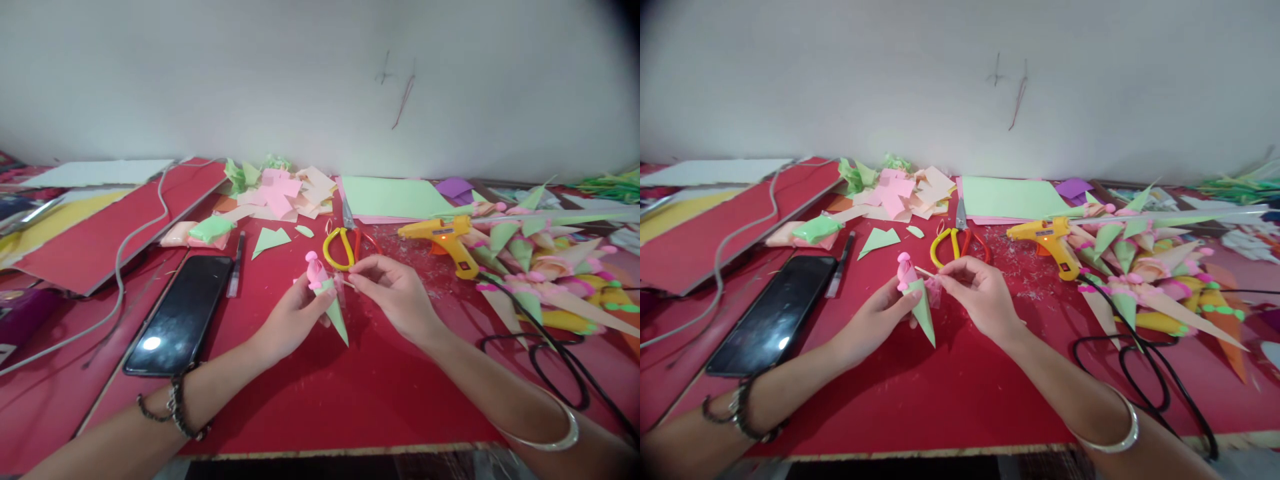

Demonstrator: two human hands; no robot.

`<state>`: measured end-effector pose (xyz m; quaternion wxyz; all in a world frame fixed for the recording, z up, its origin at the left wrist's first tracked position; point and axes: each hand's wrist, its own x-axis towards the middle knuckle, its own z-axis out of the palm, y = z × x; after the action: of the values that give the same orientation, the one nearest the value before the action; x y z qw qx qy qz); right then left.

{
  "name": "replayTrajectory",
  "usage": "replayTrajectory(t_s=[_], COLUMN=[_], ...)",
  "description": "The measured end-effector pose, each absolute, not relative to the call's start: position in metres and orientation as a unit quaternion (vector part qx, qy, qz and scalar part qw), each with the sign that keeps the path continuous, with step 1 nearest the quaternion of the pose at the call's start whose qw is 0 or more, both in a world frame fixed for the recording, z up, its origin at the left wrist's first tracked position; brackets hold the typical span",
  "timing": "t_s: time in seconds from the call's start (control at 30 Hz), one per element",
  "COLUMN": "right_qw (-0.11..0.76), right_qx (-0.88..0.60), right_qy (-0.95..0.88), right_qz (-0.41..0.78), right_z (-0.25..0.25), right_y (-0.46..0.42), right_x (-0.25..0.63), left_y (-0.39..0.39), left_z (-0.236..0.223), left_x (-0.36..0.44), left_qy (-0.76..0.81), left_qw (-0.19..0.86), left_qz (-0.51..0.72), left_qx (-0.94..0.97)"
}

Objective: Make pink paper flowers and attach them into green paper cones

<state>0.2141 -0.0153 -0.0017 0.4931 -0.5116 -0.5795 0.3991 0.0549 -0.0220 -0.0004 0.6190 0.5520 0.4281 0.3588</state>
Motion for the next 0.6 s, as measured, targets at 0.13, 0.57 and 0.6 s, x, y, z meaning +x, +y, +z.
replayTrajectory(t_s=[0.13, 0.57, 0.6], right_qw=[0.499, 0.467, 0.464], right_qx=[-0.491, -0.412, -0.414], right_qy=[-0.547, -0.682, -0.686], right_qz=[0.460, 0.383, 0.378], right_z=[-0.0033, -0.0017, -0.0021], right_y=[-0.0142, -0.0233, -0.0234], right_x=[0.2133, 0.2073, 0.2073], left_y=[-0.0205, -0.0236, -0.0240], left_z=[-0.0026, -0.0097, -0.0098], left_x=[0.0541, 0.0541, 0.0539], left_qy=[0.416, 0.385, 0.387], left_qw=[0.633, 0.650, 0.648], left_qz=[0.346, 0.307, 0.303], left_qx=[0.554, 0.579, 0.582])
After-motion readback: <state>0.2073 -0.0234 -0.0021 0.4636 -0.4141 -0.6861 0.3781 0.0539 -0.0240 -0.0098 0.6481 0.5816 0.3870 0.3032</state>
